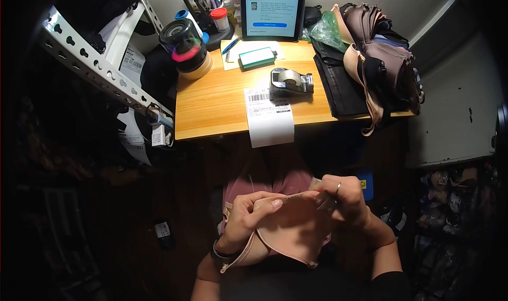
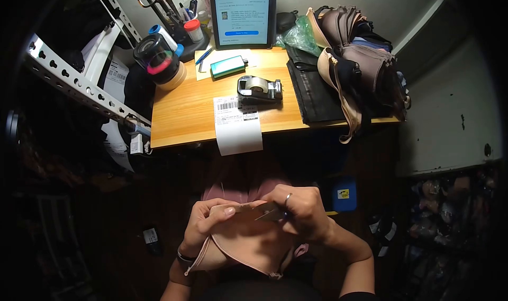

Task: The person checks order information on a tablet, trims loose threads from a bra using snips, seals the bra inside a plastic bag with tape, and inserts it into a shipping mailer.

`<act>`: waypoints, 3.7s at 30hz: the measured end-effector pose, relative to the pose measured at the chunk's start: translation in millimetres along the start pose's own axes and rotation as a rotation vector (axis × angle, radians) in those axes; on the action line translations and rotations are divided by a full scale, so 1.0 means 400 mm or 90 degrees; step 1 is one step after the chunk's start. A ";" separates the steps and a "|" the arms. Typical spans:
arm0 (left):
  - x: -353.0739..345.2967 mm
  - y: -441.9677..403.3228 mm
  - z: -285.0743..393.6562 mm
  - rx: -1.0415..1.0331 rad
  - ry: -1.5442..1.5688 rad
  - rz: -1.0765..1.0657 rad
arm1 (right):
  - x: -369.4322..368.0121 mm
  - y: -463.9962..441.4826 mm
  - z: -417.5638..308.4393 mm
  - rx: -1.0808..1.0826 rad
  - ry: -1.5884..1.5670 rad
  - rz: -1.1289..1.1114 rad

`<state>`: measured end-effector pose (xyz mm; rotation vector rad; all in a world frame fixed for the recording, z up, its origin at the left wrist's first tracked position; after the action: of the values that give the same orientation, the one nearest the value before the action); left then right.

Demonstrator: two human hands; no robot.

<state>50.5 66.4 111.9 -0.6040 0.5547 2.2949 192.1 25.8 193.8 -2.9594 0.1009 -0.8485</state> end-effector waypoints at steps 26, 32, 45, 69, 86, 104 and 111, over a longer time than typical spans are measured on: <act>0.002 0.013 0.005 -0.014 0.015 0.078 | 0.010 0.034 -0.017 -0.006 0.361 0.162; -0.018 0.018 0.020 -0.027 -0.010 0.087 | 0.020 0.048 -0.039 0.070 0.180 0.225; -0.038 0.024 0.078 -0.172 -0.274 -0.035 | -0.031 0.009 -0.043 0.054 0.247 0.135; 0.017 0.020 0.008 0.115 0.075 -0.032 | 0.023 -0.031 -0.066 0.095 0.339 0.009; 0.038 0.019 -0.008 0.085 -0.006 -0.025 | 0.013 -0.047 -0.001 -0.101 0.070 -0.097; -0.037 -0.014 -0.004 0.182 -0.012 -0.047 | 0.012 0.021 0.016 0.109 0.292 -0.050; -0.035 -0.020 -0.025 0.188 -0.039 -0.076 | 0.018 0.023 0.028 0.081 0.224 -0.049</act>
<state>68.1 59.1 110.0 -0.4102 0.7877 2.0610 203.8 16.4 187.4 -2.6827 -0.0498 -1.3250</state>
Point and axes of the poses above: each hand's wrist, its own y-axis away from the middle knuckle, its own x-axis out of the back of the hand, z = x × y, the point moved 8 cm from there along -y, towards the middle knuckle, and after that the axes turned 14 degrees about -x, right-handed, at the moved point
